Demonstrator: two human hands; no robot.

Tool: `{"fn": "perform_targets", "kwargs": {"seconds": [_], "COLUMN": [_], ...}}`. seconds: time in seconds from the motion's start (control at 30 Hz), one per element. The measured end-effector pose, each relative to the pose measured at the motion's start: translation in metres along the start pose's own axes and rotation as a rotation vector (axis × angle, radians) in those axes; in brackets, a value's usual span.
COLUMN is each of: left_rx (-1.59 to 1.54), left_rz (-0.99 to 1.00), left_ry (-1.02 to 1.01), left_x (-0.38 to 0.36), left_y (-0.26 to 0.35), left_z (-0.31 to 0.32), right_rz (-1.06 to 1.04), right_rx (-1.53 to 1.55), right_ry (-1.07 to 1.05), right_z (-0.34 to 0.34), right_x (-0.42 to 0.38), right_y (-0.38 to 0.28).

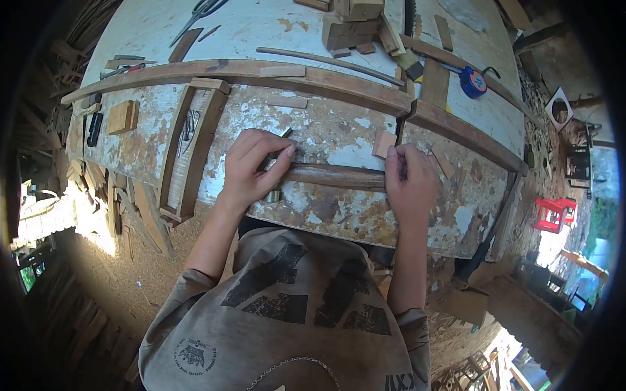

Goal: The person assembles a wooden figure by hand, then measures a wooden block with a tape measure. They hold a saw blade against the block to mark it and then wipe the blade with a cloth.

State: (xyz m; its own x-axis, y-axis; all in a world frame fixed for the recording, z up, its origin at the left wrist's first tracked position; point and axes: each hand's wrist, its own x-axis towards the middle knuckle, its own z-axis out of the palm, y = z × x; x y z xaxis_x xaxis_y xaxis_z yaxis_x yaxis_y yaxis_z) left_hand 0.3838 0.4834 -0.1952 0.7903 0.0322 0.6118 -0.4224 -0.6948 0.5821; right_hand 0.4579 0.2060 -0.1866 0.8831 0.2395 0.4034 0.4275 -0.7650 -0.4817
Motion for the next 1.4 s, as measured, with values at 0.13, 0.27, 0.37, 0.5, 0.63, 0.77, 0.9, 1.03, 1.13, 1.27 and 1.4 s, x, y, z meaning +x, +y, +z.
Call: {"fn": "perform_targets", "kwargs": {"seconds": [0.13, 0.27, 0.37, 0.5, 0.63, 0.77, 0.9, 1.03, 1.13, 1.27, 1.4], "left_rx": [-0.013, -0.023, -0.04, -0.085, -0.122, -0.122, -0.128, -0.107, -0.096, -0.112, -0.158], "left_rz": [0.006, -0.012, -0.014, -0.023, -0.077, -0.071, -0.079, -0.065, -0.061, -0.034, -0.026], "left_ry": [0.009, 0.013, 0.009, 0.067, 0.098, 0.086, 0.096, 0.103, 0.106, 0.136, 0.103], "left_x": [0.002, 0.0, 0.001, -0.001, 0.0, -0.001, -0.002, 0.0, 0.0, -0.003, -0.005], "left_y": [0.002, 0.001, -0.001, -0.001, 0.002, 0.002, 0.002, 0.002, 0.001, -0.005, -0.01], "left_z": [-0.002, -0.003, -0.005, -0.001, 0.001, -0.001, -0.001, -0.001, -0.002, 0.001, -0.004], "right_rz": [0.01, 0.02, 0.051, 0.224, 0.282, 0.319, 0.326, 0.355, 0.222, 0.1, 0.141], "right_rx": [0.014, -0.006, 0.138, 0.682, 0.666, 0.474, 0.306, 0.239, 0.045, -0.158, -0.001], "right_ry": [0.011, 0.005, 0.078, 0.37, 0.457, 0.435, 0.334, 0.108, -0.018, -0.027, -0.017], "right_z": [0.003, 0.003, 0.002, -0.009, -0.034, -0.05, -0.054, -0.05, -0.034, -0.013, -0.003], "right_x": [-0.002, -0.003, -0.005, -0.002, 0.002, -0.004, -0.008, -0.009, -0.01, -0.011, -0.008], "right_y": [0.004, 0.001, 0.0, 0.02, 0.03, 0.034, 0.04, 0.011, -0.01, -0.026, -0.038]}}
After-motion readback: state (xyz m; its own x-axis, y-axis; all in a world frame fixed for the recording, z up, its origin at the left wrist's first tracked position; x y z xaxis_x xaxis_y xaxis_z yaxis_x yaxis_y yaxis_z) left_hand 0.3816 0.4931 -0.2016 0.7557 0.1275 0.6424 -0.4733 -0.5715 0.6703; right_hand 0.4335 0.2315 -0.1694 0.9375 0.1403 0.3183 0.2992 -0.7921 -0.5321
